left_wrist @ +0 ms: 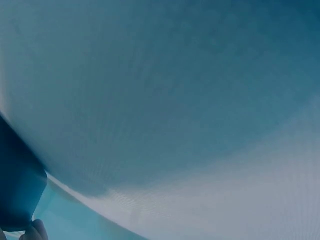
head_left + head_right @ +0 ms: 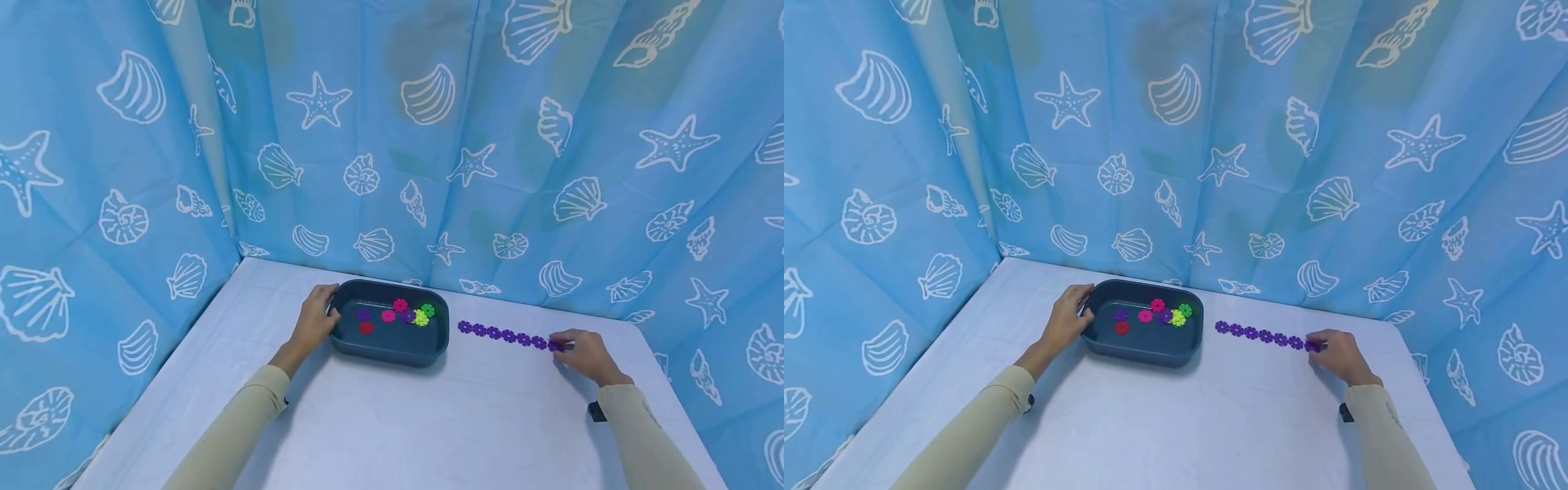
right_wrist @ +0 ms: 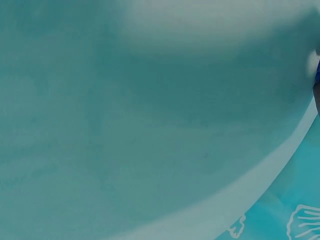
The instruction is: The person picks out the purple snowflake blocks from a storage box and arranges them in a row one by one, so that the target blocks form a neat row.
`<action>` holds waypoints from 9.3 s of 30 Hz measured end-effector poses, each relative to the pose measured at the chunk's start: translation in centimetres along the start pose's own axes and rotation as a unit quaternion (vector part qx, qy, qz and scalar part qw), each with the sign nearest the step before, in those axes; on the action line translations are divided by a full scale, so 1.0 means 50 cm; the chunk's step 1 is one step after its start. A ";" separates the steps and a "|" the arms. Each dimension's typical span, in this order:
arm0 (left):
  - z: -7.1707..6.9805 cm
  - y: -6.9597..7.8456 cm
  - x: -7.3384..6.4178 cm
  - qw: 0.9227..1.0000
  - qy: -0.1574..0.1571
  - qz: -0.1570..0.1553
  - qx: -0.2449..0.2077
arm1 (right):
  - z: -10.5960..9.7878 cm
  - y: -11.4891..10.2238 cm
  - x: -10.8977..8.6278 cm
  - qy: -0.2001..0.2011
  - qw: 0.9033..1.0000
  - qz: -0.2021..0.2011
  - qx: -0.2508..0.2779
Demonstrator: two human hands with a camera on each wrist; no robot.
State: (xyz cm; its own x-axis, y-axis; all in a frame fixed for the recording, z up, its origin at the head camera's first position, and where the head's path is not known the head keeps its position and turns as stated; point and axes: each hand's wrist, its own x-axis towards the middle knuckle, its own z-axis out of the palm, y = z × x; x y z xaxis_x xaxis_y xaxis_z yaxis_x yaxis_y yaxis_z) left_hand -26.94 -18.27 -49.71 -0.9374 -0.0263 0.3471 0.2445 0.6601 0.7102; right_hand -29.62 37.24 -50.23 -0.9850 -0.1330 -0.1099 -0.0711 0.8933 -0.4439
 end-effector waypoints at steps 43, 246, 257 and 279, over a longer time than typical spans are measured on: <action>-0.002 0.007 0.003 1.000 0.004 0.002 0.018 | 0.111 -0.585 0.198 -0.153 0.944 -0.293 -0.003; -0.005 0.003 0.005 0.999 -0.023 -0.022 0.015 | 0.200 -0.563 0.152 -0.124 0.962 -0.238 -0.061; -0.007 0.003 0.005 0.999 -0.022 -0.023 0.014 | 0.212 -0.567 0.162 -0.118 0.960 -0.243 -0.075; -0.004 0.007 0.013 1.000 -0.015 -0.002 0.012 | 0.200 -0.564 0.155 -0.072 0.957 -0.281 -0.004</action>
State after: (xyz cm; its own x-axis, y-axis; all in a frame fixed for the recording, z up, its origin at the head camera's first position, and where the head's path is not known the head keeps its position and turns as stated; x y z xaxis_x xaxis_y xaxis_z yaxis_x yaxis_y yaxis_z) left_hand -27.42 -18.21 -49.10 -0.9458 -0.0062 0.3247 0.2350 0.6772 0.6973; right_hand -33.69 6.71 -47.47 -0.7584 -0.6514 0.0222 -0.5855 0.6659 -0.4623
